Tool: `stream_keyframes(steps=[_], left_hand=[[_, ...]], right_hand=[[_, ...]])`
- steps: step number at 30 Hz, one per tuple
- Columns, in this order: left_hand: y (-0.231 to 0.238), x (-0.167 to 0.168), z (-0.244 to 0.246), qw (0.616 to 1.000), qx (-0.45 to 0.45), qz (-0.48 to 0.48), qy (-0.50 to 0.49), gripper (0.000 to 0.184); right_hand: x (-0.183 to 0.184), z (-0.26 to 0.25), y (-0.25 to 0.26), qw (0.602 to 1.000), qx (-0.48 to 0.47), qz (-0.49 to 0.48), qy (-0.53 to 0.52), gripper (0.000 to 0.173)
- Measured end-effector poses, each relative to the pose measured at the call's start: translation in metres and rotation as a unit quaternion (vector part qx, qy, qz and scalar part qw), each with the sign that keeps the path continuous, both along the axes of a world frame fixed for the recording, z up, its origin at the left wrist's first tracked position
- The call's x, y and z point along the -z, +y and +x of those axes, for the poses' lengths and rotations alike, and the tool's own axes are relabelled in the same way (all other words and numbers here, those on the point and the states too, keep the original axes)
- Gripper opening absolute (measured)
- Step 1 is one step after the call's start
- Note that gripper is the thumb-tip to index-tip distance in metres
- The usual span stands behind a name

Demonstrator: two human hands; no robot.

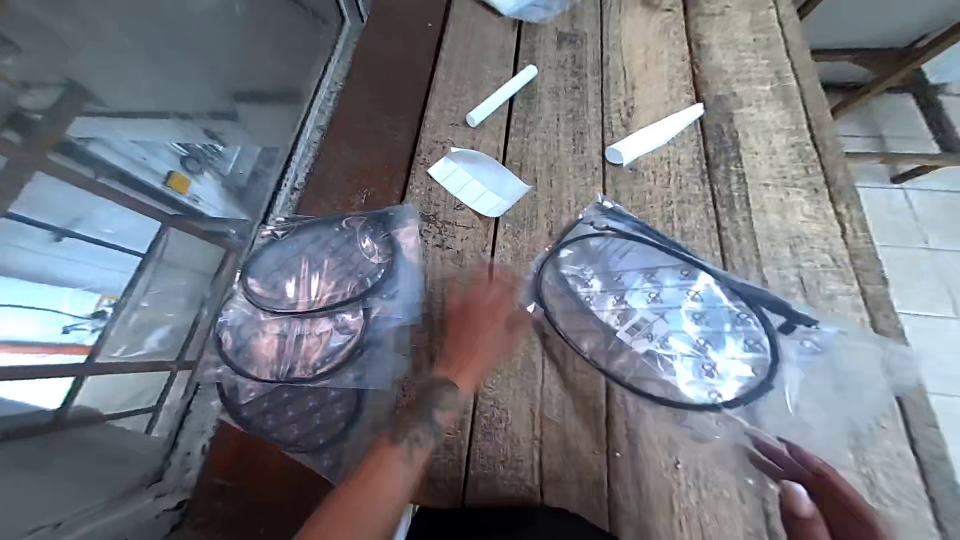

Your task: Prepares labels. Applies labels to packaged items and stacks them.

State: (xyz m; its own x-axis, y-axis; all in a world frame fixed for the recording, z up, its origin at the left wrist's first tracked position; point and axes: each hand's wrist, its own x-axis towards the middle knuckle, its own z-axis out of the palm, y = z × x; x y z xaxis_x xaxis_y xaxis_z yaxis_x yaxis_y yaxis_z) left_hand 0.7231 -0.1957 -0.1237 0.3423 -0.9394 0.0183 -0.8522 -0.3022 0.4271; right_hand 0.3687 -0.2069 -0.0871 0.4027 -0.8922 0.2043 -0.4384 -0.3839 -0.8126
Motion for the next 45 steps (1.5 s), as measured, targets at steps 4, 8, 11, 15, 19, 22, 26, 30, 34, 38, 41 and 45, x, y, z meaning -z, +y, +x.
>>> stream_keyframes(steps=[4,8,11,15,19,22,26,30,34,38,41,45], left_hand=[[0.024,0.029,0.093,0.976,-0.204,0.041,-0.059,0.083],[0.054,0.006,0.055,0.978,-0.205,-0.025,-0.039,0.042],[0.095,-0.017,-0.023,0.991,-0.101,-0.083,0.003,0.049],[0.130,0.043,-0.075,0.993,0.034,0.053,0.096,0.076],[0.145,0.066,-0.082,0.981,0.112,-0.030,0.158,0.073],[0.146,0.064,-0.097,0.968,0.051,-0.109,0.219,0.024],[0.138,0.054,-0.109,0.925,-0.151,-0.176,0.300,0.014],[0.129,0.022,-0.110,0.857,-0.210,-0.070,0.466,0.011],[0.121,0.006,-0.111,0.786,-0.184,-0.016,0.590,0.009],[0.118,0.010,-0.114,0.755,-0.149,-0.004,0.639,0.011],[0.119,0.012,-0.117,0.766,-0.146,-0.023,0.625,0.013],[0.116,0.013,-0.116,0.762,-0.149,-0.017,0.630,0.013]], right_hand=[[-0.019,-0.007,0.013,0.994,0.035,0.107,0.008,0.036],[-0.037,0.053,0.023,0.886,-0.330,0.320,-0.055,0.063],[-0.044,0.088,0.028,0.779,-0.513,0.354,-0.067,0.065],[-0.057,0.097,0.026,0.736,-0.572,0.356,-0.060,0.042],[-0.069,0.087,0.019,0.814,-0.492,0.295,-0.091,0.025],[-0.074,0.071,-0.003,0.952,-0.220,0.182,-0.109,0.011],[-0.015,0.050,-0.004,0.983,-0.085,0.163,0.025,0.018],[0.045,0.068,0.051,0.949,-0.104,0.283,0.094,0.026],[0.069,0.098,0.046,0.976,-0.032,0.187,0.109,0.021],[0.067,0.127,0.033,0.914,-0.228,0.178,0.285,0.050],[0.066,0.153,0.023,0.894,-0.188,0.175,0.367,0.047],[0.070,0.161,0.027,0.914,-0.084,0.197,0.344,0.049]])
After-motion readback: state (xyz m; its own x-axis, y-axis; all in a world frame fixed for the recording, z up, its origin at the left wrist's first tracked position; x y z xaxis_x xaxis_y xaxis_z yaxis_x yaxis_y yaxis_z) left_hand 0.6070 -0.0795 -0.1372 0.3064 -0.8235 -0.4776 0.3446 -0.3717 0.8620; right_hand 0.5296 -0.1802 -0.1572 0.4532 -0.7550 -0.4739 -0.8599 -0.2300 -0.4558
